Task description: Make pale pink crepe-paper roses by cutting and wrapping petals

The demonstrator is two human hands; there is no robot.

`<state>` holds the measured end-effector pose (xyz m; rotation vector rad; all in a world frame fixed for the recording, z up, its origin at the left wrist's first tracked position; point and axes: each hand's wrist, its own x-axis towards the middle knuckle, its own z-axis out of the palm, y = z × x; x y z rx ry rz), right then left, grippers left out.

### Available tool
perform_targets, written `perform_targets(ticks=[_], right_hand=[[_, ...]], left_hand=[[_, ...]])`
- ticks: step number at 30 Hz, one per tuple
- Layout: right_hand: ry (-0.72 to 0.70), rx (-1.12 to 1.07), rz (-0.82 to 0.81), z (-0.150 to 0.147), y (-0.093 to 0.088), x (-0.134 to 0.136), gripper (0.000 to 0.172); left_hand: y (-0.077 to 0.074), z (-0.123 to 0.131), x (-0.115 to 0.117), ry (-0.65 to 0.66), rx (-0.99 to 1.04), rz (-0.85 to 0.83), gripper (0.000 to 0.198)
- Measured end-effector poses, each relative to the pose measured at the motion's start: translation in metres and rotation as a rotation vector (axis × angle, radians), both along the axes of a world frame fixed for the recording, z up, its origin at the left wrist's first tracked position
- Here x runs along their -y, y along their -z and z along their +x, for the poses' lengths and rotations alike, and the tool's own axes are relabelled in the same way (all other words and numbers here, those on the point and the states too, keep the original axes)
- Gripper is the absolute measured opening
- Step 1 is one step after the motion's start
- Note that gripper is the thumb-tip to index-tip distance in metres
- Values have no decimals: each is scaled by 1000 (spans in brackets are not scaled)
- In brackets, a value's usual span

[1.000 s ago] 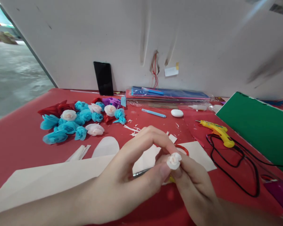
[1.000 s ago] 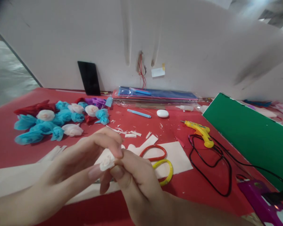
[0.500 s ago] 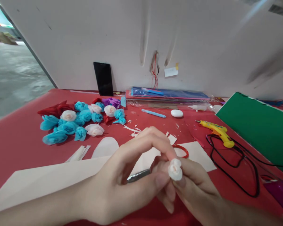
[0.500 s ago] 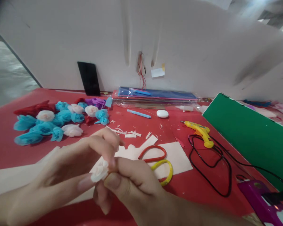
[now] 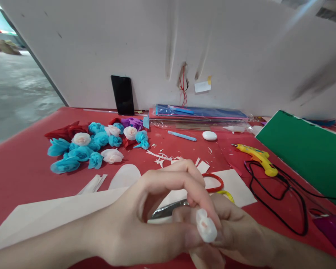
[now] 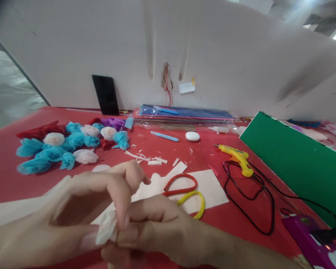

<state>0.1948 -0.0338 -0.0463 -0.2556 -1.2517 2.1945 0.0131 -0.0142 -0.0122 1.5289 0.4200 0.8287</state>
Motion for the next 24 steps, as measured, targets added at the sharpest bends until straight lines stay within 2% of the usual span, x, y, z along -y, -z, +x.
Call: perform_targets(ticks=[7,12,17,20,21,24], right_hand=[[-14,27,40,2,-6,-1,37],[-12,33,56,3,-5,-4,37],[-22,133,25,6,-5,-5,46],[-45,137,24,7,-4,-5,46],[-20,202,-6,7,-4,-5,44],[-6,108,5,6,-4,-6,43]], left_hand=[[-1,0,0,29,10,-26,13],[-1,0,-1,1,8,1,16],[-2,3,-3,-5,-29,31,10],[-2,3,-4,-3,-12,47,12],[-2,3,-3,-8,-4,47,12],[1,1,-3,-13,9,31,12]])
